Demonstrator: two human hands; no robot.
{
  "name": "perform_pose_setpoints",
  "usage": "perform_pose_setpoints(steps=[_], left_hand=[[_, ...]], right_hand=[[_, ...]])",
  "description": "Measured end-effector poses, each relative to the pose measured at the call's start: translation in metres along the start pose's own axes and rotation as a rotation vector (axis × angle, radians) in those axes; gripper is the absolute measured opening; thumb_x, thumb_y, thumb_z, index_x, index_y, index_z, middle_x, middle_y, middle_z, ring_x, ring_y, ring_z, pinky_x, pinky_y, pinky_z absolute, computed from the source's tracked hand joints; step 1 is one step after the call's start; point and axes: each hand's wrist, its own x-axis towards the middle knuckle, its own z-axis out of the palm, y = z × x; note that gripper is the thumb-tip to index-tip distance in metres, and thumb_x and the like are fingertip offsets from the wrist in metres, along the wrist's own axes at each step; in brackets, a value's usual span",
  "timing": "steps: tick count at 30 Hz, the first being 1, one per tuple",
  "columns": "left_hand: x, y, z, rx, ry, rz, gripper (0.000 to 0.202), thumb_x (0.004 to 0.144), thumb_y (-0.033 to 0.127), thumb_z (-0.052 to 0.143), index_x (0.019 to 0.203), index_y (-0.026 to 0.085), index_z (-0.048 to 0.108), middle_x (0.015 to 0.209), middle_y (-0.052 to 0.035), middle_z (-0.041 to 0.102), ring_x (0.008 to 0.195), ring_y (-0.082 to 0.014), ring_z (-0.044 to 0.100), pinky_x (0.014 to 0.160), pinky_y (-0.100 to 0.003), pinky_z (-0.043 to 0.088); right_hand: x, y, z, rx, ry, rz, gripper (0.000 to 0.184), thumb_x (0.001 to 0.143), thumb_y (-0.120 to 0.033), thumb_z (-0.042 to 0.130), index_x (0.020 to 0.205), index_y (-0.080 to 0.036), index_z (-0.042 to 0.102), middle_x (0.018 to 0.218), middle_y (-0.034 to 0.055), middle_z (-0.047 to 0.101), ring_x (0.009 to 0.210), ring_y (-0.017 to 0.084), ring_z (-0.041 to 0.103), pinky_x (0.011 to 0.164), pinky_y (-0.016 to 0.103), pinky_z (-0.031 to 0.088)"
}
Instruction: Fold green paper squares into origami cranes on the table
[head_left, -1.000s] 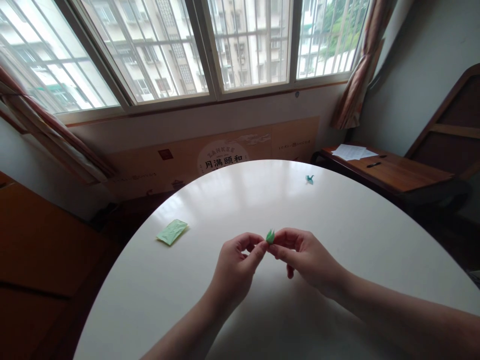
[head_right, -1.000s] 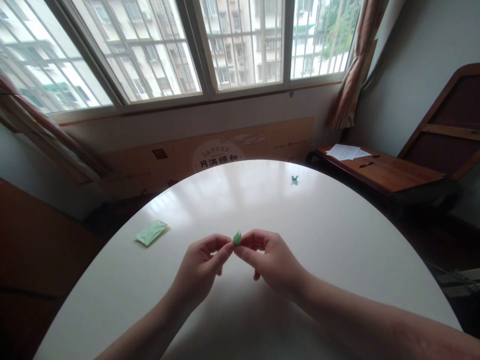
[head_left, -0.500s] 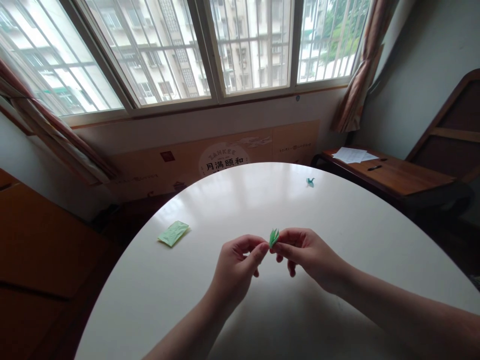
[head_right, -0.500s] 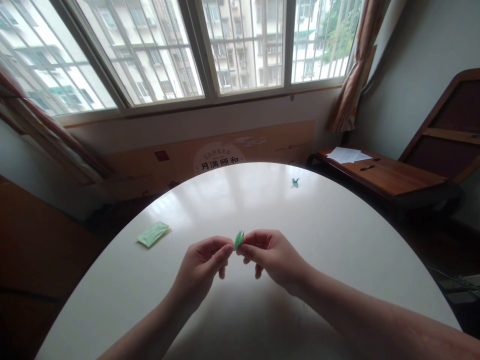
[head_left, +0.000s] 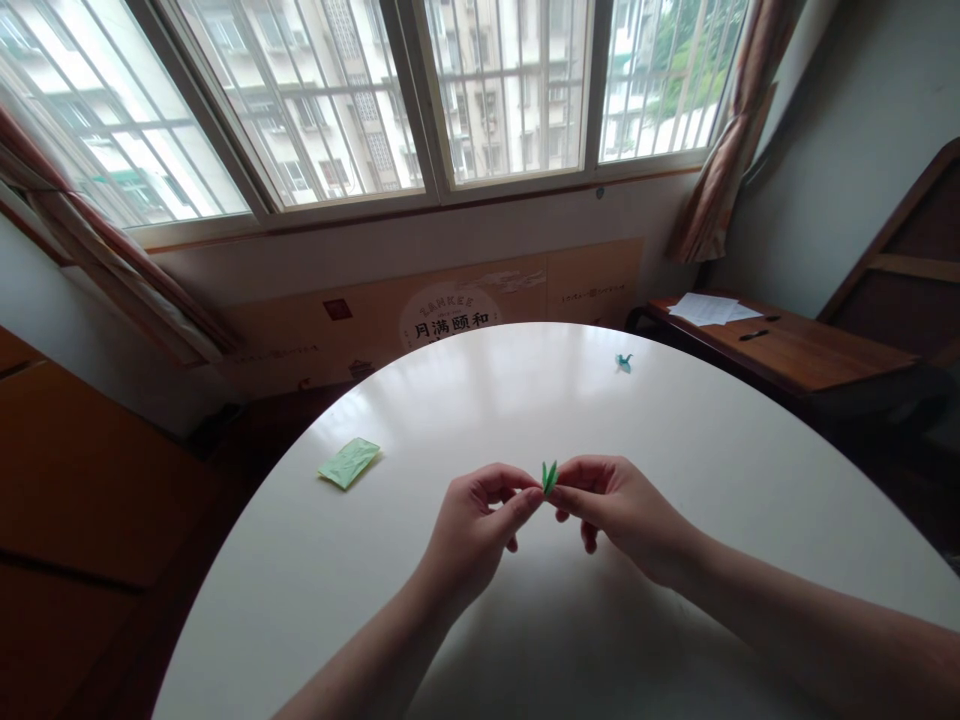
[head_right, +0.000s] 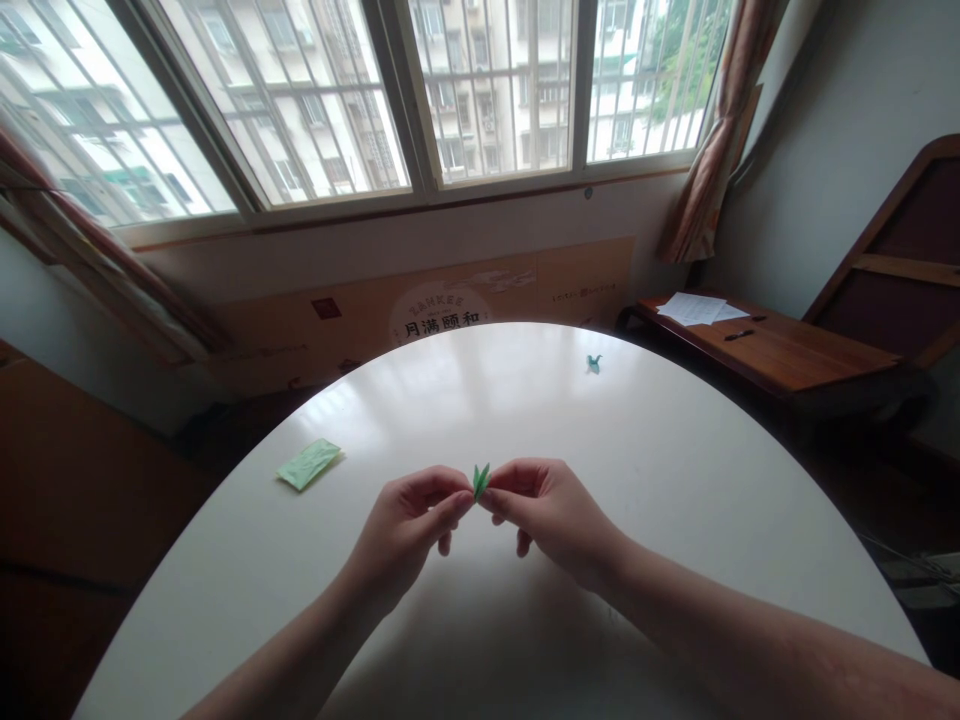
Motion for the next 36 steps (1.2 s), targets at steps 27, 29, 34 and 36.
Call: perform_pose_setpoints(steps=[27, 29, 34, 36], left_hand=[[-0.016, 0.011, -0.001, 0.783, 0.243, 0.808, 0.014, 0.086, 0.012, 0.070, 0.099, 0.019, 0.071, 0.091, -0.0049, 0.076, 0.075, -0.0178, 0.068, 0.067, -0.030, 0.056], [-0.017, 0.012, -0.002, 0.784, 0.236, 0.854, 0.018, 0.085, 0.009, 0.071, 0.100, 0.019, 0.071, 0.092, -0.0049, 0.076, 0.075, -0.0173, 0.067, 0.067, -0.030, 0.055], [-0.016, 0.013, -0.004, 0.799, 0.215, 0.928, 0.027, 0.083, 0.005, 0.072, 0.106, 0.020, 0.070, 0.094, -0.0048, 0.077, 0.074, -0.0168, 0.066, 0.064, -0.029, 0.053], [-0.015, 0.013, -0.005, 0.806, 0.205, 0.945, 0.028, 0.083, 0.005, 0.072, 0.107, 0.020, 0.070, 0.094, -0.0050, 0.077, 0.073, -0.0169, 0.066, 0.063, -0.028, 0.053]], right_hand=[[-0.013, -0.001, 0.020, 0.140, 0.093, -0.081, 0.018, 0.083, -0.039, 0.078, 0.091, -0.023, 0.081, 0.070, 0.0029, 0.066, 0.066, 0.015, 0.060, 0.044, 0.018, 0.048], [-0.014, -0.001, 0.022, 0.159, 0.104, -0.072, 0.018, 0.083, -0.039, 0.079, 0.090, -0.023, 0.081, 0.070, 0.0029, 0.066, 0.068, 0.015, 0.060, 0.044, 0.018, 0.047], [-0.017, -0.004, 0.026, 0.195, 0.124, -0.045, 0.018, 0.081, -0.039, 0.080, 0.089, -0.023, 0.080, 0.075, 0.0033, 0.067, 0.070, 0.016, 0.060, 0.045, 0.018, 0.047], [-0.018, -0.004, 0.027, 0.212, 0.123, -0.027, 0.019, 0.081, -0.040, 0.080, 0.090, -0.023, 0.080, 0.076, 0.0035, 0.067, 0.071, 0.016, 0.060, 0.045, 0.018, 0.047]])
